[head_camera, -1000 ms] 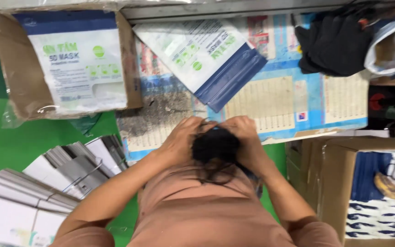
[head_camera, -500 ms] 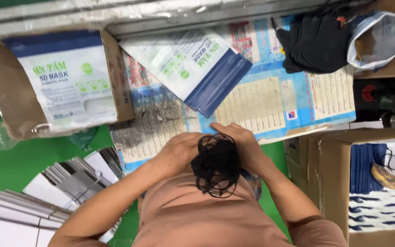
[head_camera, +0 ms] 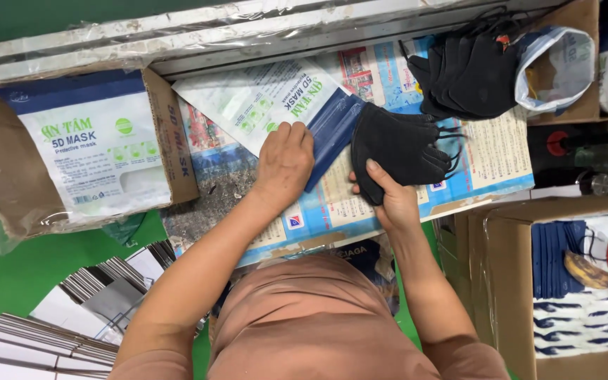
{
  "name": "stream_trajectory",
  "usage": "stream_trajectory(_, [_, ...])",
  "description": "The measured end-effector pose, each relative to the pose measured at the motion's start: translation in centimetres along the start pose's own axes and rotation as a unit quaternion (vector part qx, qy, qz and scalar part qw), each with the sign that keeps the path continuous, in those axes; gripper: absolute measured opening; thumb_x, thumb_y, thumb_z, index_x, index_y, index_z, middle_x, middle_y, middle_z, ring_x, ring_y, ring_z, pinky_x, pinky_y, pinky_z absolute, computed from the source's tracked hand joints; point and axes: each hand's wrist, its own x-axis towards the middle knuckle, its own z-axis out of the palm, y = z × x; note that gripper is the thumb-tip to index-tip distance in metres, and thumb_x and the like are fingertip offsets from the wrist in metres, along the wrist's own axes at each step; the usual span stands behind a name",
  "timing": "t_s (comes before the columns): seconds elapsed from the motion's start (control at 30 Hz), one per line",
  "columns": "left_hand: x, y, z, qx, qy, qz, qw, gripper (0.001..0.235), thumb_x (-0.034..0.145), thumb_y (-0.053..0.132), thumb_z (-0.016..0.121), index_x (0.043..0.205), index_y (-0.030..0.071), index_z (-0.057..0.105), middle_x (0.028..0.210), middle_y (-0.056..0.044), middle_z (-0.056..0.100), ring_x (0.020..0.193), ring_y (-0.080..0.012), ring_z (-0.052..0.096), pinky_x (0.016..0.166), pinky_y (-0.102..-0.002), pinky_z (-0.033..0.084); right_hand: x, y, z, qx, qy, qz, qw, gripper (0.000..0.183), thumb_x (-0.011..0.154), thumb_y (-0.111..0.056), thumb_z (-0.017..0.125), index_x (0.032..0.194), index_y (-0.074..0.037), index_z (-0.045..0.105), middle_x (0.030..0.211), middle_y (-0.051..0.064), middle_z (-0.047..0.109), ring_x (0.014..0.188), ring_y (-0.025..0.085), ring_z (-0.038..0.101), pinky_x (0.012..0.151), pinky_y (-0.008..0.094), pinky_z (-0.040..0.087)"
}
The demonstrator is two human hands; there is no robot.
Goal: Packing several black face masks into a plastic shipping bag.
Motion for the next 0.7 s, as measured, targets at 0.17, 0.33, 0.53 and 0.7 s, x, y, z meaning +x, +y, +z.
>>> stream_trajectory(0.17, [0.2, -0.2, 1.9, 0.112, -0.026, 0.010, 0.993, 0.014, 0.076, -0.001, 0.064, 0.090, -0.002, 0.066, 0.092, -0.013, 0.055, 0.088, -0.0246, 0.056, 0.070, -0.034, 0.048, -0.1, 0.5, -0.4, -0.036, -0.015, -0.032, 0.999, 0.022, 0.099, -0.006, 0.069, 0.116, 0.008, 0.065, 0.099, 0.015, 0.070, 0.081, 0.025, 0.071, 0.064, 0.035, 0.058])
stream_trajectory(0.33, [-0.1, -0.4, 1.0, 0.018, 0.100, -0.022, 0.995, 0.010, 0.078, 0.004, 0.068, 0.086, 0.002, 0.062, 0.088, -0.012, 0.052, 0.085, -0.0286, 0.055, 0.074, -0.039, 0.049, -1.0, 0.3, 0.3, -0.039, -0.004, -0.040, 0.998, 0.026, 0.093, -0.004, 0.071, 0.117, 0.004, 0.064, 0.102, 0.012, 0.070, 0.084, 0.024, 0.071, 0.067, 0.036, 0.061])
stream_trajectory(0.53, [0.1, 0.9, -5.9, -0.152, 0.038, -0.048, 0.986, 0.040, 0.081, 0.012, 0.075, 0.115, 0.000, 0.059, 0.111, -0.016, 0.057, 0.106, -0.0332, 0.055, 0.091, -0.044, 0.046, -4.3, -3.2, 1.4, -0.208, -0.084, -0.168, 0.960, 0.039, 0.090, 0.000, 0.075, 0.128, 0.002, 0.065, 0.116, 0.013, 0.071, 0.098, 0.027, 0.069, 0.085, 0.042, 0.058])
stream_trajectory(0.7, [0.0, 2.6, -11.7, -0.329, -0.083, 0.004, 0.941, 0.087, 0.071, 0.026, 0.085, 0.144, -0.002, 0.048, 0.141, -0.022, 0.054, 0.134, -0.0400, 0.048, 0.112, -0.048, 0.039, -3.9, -2.3, -5.1, -0.558, -0.103, -0.487, 0.664, 0.043, 0.086, -0.011, 0.084, 0.125, -0.007, 0.065, 0.118, 0.014, 0.070, 0.109, 0.032, 0.071, 0.106, 0.041, 0.056])
